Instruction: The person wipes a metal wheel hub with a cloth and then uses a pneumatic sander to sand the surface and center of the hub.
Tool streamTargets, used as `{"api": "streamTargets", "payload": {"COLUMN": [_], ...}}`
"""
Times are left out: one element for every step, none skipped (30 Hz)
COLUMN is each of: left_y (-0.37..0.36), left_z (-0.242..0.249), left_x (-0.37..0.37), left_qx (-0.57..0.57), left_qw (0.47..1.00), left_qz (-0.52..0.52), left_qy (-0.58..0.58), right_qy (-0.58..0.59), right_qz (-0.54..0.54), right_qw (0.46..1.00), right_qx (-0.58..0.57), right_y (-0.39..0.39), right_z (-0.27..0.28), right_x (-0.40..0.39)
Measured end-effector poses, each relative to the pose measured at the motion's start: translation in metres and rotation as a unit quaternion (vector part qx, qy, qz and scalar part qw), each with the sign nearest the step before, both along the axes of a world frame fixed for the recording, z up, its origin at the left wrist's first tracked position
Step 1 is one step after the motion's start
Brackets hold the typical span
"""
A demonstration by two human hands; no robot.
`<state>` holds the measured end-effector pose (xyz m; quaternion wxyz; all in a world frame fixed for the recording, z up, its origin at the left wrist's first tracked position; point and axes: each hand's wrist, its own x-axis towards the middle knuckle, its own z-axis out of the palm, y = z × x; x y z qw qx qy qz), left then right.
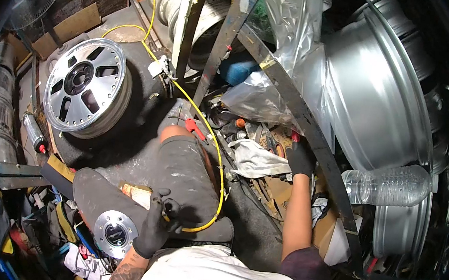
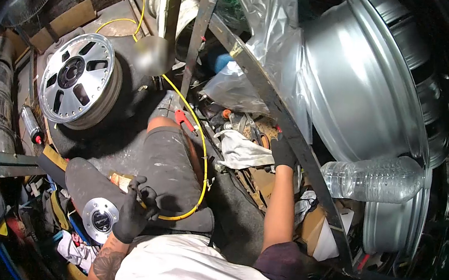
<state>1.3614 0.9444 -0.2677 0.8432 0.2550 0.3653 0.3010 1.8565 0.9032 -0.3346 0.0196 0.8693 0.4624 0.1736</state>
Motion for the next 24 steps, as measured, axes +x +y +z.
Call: {"api": "streamTargets", "payload": {"left_y": [0.004, 0.008, 0.010, 0.012, 0.014, 0.016, 0.014, 0.013, 0.012, 0.012, 0.012, 0.015, 0.017, 0.017, 0.015, 0.014, 0.013, 0.011, 0.008, 0.005, 0.007, 0.006, 0.005, 0.004], "left_z": [0.002, 0.002, 0.000, -0.003, -0.006, -0.008, -0.007, -0.009, -0.013, -0.014, -0.011, -0.009, -0.007, -0.007, -0.011, -0.018, -0.023, -0.024, -0.024, -0.024, -0.021, -0.021, -0.022, -0.021], "left_x": [-0.002, -0.003, -0.004, -0.007, -0.010, -0.013, -0.012, -0.013, -0.015, -0.015, -0.014, -0.014, -0.013, -0.014, -0.014, -0.014, -0.014, -0.013, -0.012, -0.012, -0.015, -0.015, -0.014, -0.014], "left_qx": [-0.008, -0.015, -0.005, 0.011, 0.027, 0.045, 0.019, 0.033, 0.045, 0.057, 0.043, 0.037, 0.029, 0.021, 0.041, 0.060, 0.081, 0.118, 0.154, 0.189, 0.239, 0.260, 0.281, 0.303], "left_qw": [1.000, 0.999, 0.999, 0.999, 0.998, 0.997, 0.995, 0.994, 0.994, 0.993, 0.994, 0.997, 0.999, 1.000, 0.999, 0.996, 0.992, 0.987, 0.980, 0.972, 0.949, 0.944, 0.940, 0.934], "left_qz": [0.013, 0.025, 0.042, 0.041, 0.042, 0.043, 0.077, 0.076, 0.072, 0.066, 0.062, 0.046, 0.030, 0.014, 0.005, -0.005, -0.015, -0.018, -0.020, -0.022, -0.056, -0.055, -0.054, -0.053], "left_qy": [-0.014, -0.029, -0.012, -0.021, -0.030, -0.039, -0.058, -0.067, -0.075, -0.084, -0.075, -0.050, -0.025, 0.000, 0.030, 0.061, 0.092, 0.107, 0.123, 0.140, 0.200, 0.193, 0.188, 0.184], "right_qy": [0.024, 0.048, 0.065, 0.054, 0.043, 0.002, -0.003, -0.010, 0.018, 0.025, 0.031, 0.037, 0.049, 0.074, 0.099, 0.123, 0.155, 0.203, 0.302, 0.491, 0.685, 0.790, 0.859, 0.885], "right_qz": [-0.014, -0.029, -0.029, -0.007, 0.014, 0.059, 0.096, 0.133, 0.159, 0.161, 0.162, 0.165, 0.155, 0.145, 0.135, 0.123, 0.118, 0.126, 0.146, 0.170, 0.167, 0.120, 0.082, 0.060], "right_qw": [0.999, 0.998, 0.997, 0.998, 0.998, 0.998, 0.995, 0.990, 0.983, 0.980, 0.976, 0.971, 0.971, 0.973, 0.974, 0.974, 0.973, 0.961, 0.928, 0.824, 0.656, 0.496, 0.325, 0.214], "right_qx": [-0.017, -0.034, -0.039, -0.037, -0.035, -0.023, 0.008, 0.038, 0.084, 0.112, 0.140, 0.168, 0.174, 0.164, 0.153, 0.142, 0.123, 0.137, 0.165, 0.226, 0.271, 0.340, 0.387, 0.410], "right_y": [0.001, 0.001, 0.002, 0.000, -0.004, -0.012, -0.012, -0.008, -0.012, -0.012, -0.012, -0.013, -0.012, -0.012, -0.013, -0.012, -0.014, -0.015, -0.017, -0.018, -0.021, -0.021, -0.020, -0.014], "right_z": [0.002, 0.004, 0.007, 0.006, 0.003, -0.004, -0.005, 0.002, 0.011, 0.014, 0.017, 0.019, 0.025, 0.025, 0.026, 0.027, 0.031, 0.027, 0.016, -0.001, -0.017, -0.007, 0.009, 0.020], "right_x": [0.001, 0.002, 0.005, 0.010, 0.017, 0.026, 0.024, 0.014, 0.006, 0.001, -0.004, -0.009, -0.017, -0.020, -0.025, -0.030, -0.043, -0.049, -0.052, -0.052, -0.054, -0.081, -0.110, -0.134]}}
